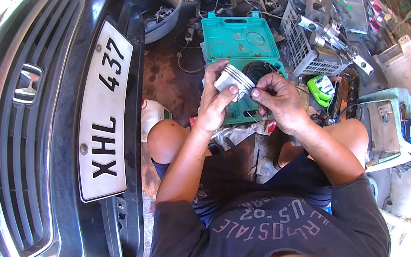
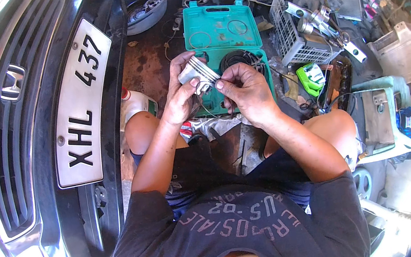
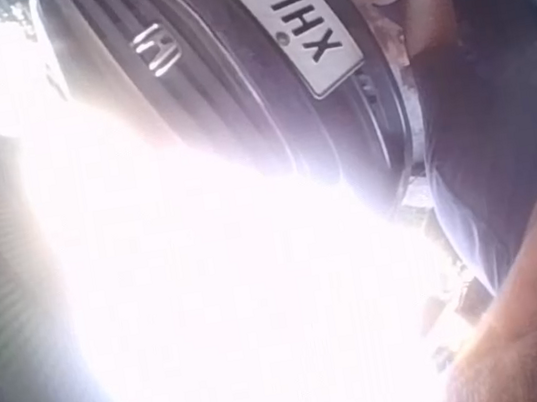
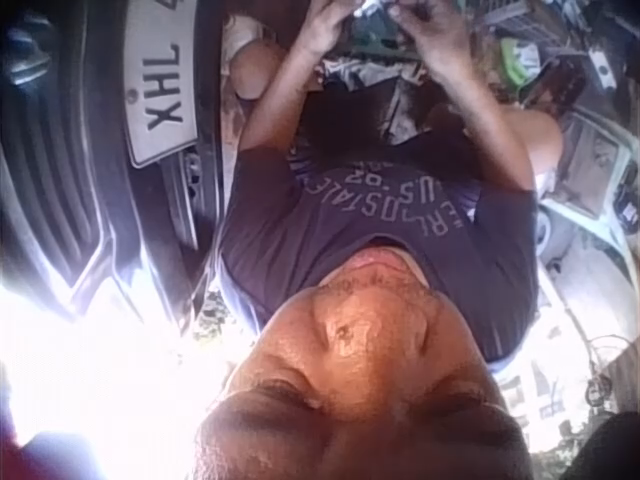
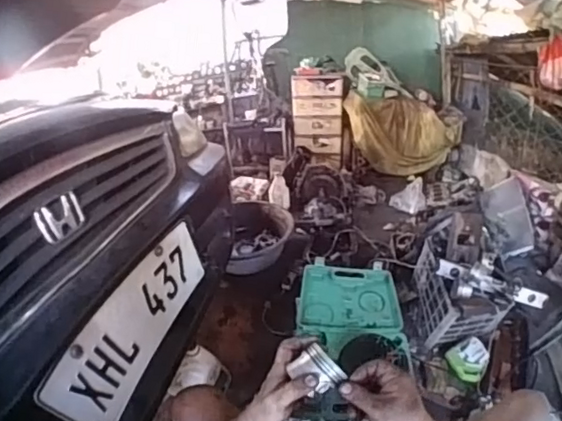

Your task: Assembling piston rings onto a car engine piston.

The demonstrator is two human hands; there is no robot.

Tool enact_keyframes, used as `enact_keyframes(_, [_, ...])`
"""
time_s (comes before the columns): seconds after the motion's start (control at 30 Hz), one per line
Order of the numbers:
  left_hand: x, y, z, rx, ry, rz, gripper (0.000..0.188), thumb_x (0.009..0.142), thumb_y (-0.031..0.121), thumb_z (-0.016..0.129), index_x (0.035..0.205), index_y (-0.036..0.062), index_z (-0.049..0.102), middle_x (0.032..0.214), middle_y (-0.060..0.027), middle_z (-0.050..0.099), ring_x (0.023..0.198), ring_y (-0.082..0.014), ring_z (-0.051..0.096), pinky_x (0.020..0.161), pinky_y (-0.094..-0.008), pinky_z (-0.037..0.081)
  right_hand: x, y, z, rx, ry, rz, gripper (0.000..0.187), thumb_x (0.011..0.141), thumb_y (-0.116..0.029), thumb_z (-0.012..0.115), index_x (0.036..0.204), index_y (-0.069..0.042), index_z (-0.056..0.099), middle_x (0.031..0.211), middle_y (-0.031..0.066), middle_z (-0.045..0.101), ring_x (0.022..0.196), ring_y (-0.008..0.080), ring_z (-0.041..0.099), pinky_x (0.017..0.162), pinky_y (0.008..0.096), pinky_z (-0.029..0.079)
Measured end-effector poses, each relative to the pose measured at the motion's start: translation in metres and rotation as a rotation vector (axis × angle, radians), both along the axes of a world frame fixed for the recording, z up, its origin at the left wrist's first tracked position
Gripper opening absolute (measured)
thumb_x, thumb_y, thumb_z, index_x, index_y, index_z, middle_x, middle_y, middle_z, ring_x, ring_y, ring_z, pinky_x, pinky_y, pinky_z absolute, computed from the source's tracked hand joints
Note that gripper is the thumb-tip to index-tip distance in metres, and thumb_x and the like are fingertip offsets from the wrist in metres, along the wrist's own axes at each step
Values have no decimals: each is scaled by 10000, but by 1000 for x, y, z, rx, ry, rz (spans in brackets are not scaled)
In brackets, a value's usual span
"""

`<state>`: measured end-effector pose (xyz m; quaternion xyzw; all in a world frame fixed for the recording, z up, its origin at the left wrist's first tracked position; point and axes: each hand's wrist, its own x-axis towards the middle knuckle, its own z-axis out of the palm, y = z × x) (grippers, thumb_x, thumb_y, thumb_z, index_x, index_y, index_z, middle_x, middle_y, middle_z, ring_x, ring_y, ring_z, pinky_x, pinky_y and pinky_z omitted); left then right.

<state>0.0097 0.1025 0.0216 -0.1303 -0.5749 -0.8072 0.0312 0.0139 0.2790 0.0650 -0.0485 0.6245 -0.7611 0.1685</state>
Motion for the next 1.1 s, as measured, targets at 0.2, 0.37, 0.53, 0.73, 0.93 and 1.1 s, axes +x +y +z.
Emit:
enact_keyframes(0.2, [1, 2, 4, -5, 23, 3, 683, 758, 241, 672, 1326, 48, 346, 1204, -106, 396, 1030, -178, 458, 855, -319, 426, 0, 1, -1, -49, -130, -48, 164, 866, -115, 666, 913, -49, 523, 724, 19, 576, 522, 73, 524, 421, 216, 428])
enact_keyframes(0.37, [2, 2, 3, -66, 44, 38, 699, 743, 222, 700, 1313, 23, 348, 1233, -124, 392, 1154, -216, 408, 995, -360, 341, -1, 2, -2, -26, -136, -25, 165, 871, -129, 662, 916, -54, 522, 744, 19, 588, 527, 70, 523, 424, 215, 428])
enact_keyframes(0.53, [0, 4, -1, -136, 73, 75, 708, 759, 228, 717, 1319, 23, 335, 1226, -133, 420, 1116, -205, 449, 962, -346, 377, -1, 2, -7, 94, 22, -56, 156, 879, -117, 648, 912, -46, 513, 689, 6, 558, 491, 60, 510, 410, 201, 418])
enact_keyframes(0.73, [0, 8, -2, -123, 76, 110, 714, 738, 243, 767, 1283, 9, 370, 1199, -116, 415, 1105, -196, 438, 950, -339, 378, -1, 1, -6, 210, 190, -86, 142, 862, -49, 643, 899, -31, 507, 675, 2, 546, 504, 63, 502, 430, 219, 406])
enact_keyframes(0.93, [1, 10, -3, -156, 81, 145, 726, 721, 243, 788, 1270, -11, 385, 1152, -119, 459, 1069, -192, 470, 938, -332, 388, -7, 5, 1, 406, 565, -45, 145, 822, -10, 665, 882, -10, 533, 707, 61, 592, 619, 115, 566, 566, 279, 466])
enact_keyframes(1.1, [2, 12, 2, -80, 25, 130, 703, 714, 231, 785, 1252, -12, 403, 1105, -117, 515, 1029, -184, 511, 911, -323, 418, -14, 17, 13, 562, 752, 76, 189, 773, -16, 705, 886, -20, 553, 774, 91, 607, 684, 160, 605, 613, 294, 485])
